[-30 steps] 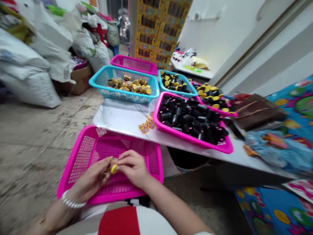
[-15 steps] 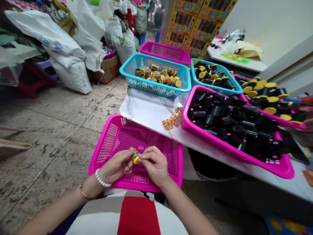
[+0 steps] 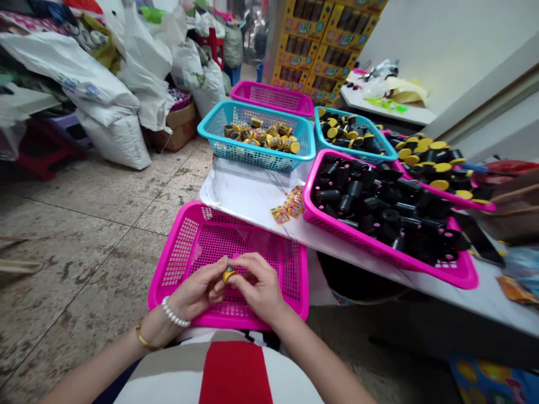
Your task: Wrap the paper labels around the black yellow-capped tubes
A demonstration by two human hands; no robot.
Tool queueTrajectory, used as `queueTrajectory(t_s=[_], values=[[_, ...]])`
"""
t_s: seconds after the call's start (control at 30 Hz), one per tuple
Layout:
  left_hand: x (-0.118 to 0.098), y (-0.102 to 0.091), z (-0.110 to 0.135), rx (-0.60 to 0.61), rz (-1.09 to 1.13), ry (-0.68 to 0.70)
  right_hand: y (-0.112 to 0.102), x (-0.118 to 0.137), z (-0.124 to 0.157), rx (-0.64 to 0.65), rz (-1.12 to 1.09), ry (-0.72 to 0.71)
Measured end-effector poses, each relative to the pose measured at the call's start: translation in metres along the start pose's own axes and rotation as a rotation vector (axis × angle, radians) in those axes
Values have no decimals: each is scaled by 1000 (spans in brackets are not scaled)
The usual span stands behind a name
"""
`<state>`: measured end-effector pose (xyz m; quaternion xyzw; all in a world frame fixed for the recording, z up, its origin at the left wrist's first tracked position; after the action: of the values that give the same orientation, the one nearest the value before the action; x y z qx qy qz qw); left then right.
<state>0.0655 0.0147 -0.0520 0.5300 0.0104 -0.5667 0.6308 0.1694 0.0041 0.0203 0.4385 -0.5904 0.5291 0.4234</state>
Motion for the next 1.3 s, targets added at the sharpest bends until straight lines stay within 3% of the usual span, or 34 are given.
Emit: queueTrajectory(t_s=[0.1, 0.3, 0.47, 0.57, 0.7, 0.8, 0.9, 1.0, 1.1, 1.2, 1.3], values=[[-3, 0, -1, -55, -67, 44, 1, -5, 4, -7, 61, 99], [6, -3, -6, -96, -124, 51, 0, 12, 7, -84, 390, -12], [5, -23, -11, -165, -229, 84, -5, 34, 4, 116, 559, -58], [-9, -25, -5, -203, -274, 151, -30, 65, -25, 151, 719, -146], [-3, -1, 2, -2, -387, 114, -97, 124, -109, -184, 844, -292], [11, 12, 3, 175, -457, 49, -130, 144, -154, -418, 946, -284], [10, 9, 3, 190, -477, 39, -116, 129, -155, -437, 1130, -243], [-7, 3, 6, 127, -499, 73, -83, 92, -127, -345, 1340, -152], [-23, 2, 10, 107, -528, 95, -68, 63, -99, -299, 1488, -36], [-33, 2, 10, 82, -478, 118, -70, 40, -86, -259, 1524, 72], [-37, 4, 9, 56, -382, 131, -89, 24, -84, -346, 1408, 150]])
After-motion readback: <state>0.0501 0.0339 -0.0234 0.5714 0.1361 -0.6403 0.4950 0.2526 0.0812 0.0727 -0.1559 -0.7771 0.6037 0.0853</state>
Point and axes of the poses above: each hand's wrist, its own z-axis away from the middle knuckle, its own y-axis out of the palm, x = y × z, the point moved 9 cm from there along -z, towards the middle knuckle, and after that the axes turned 7 degrees about y, right-handed, at the moved point
